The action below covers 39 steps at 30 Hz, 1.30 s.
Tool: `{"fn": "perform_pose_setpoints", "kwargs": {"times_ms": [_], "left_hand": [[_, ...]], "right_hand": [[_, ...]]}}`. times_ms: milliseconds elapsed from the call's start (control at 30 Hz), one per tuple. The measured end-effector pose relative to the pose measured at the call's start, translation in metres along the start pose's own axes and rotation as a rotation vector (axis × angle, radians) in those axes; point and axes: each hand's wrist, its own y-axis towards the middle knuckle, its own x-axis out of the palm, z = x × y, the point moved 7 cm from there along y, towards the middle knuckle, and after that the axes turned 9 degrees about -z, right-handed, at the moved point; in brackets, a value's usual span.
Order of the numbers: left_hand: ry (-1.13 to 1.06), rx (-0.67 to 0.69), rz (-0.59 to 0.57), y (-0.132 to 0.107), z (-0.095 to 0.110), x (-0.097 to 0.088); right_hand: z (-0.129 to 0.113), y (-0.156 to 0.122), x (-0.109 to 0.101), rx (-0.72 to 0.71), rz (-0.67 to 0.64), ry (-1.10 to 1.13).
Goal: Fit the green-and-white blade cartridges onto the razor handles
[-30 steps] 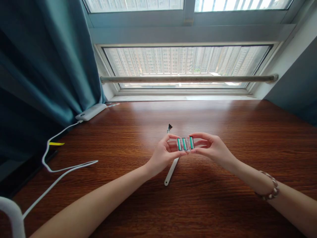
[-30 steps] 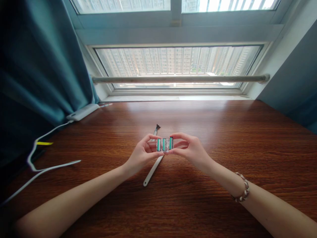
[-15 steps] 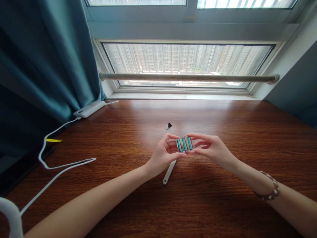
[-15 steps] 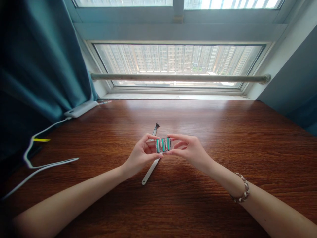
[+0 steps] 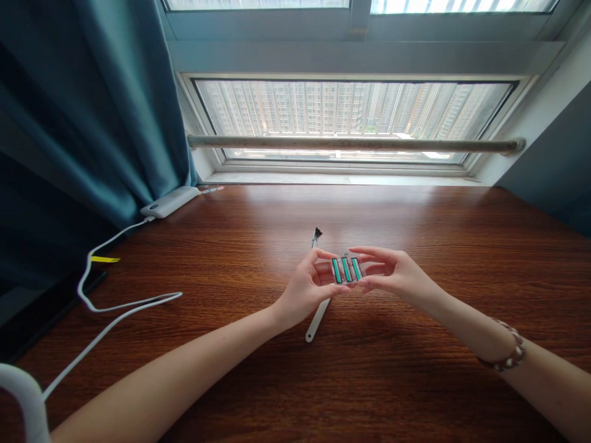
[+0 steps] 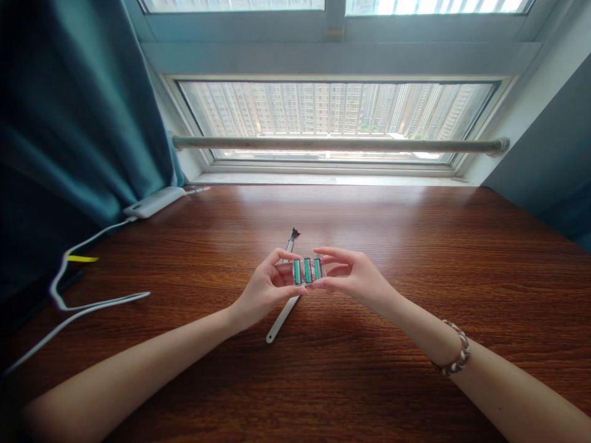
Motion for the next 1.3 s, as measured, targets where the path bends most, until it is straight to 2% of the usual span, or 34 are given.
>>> {"fn": "perform_pose_setpoints", "kwargs": {"times_ms": [333,567,733,800,967,1167,1300], "left_hand": [[0.005,0.004,0.000,0.001,0.000,-0.001],[0.006,-0.013,0.005,0.001,0.000,-0.001],[0.009,-0.019,0.005,0.001,-0.002,-0.002],[0.005,-0.023,-0.002,0.001,-0.003,-0.002],[-0.022,-0.038,-0.037,0.001,-0.002,0.003],[-0.026,-0.016,-0.008,0.001,-0.001,0.002],[-0.016,-0.001,0.011,0.000,0.000,0.001]], "right_hand": [[-0.002,-0.002,0.006,0.004,0.003,0.072],[-0.011,-0.006,-0.001,-0.121,0.097,-0.260],[-0.032,-0.009,-0.002,-0.293,0.157,-0.567],[-0.036,-0.010,-0.002,-0.330,0.178,-0.625],[-0.028,-0.008,-0.006,-0.303,0.182,-0.474],[-0.020,-0.005,-0.006,-0.262,0.154,-0.343],[-0.011,-0.002,-0.007,-0.178,0.123,-0.213]]}}
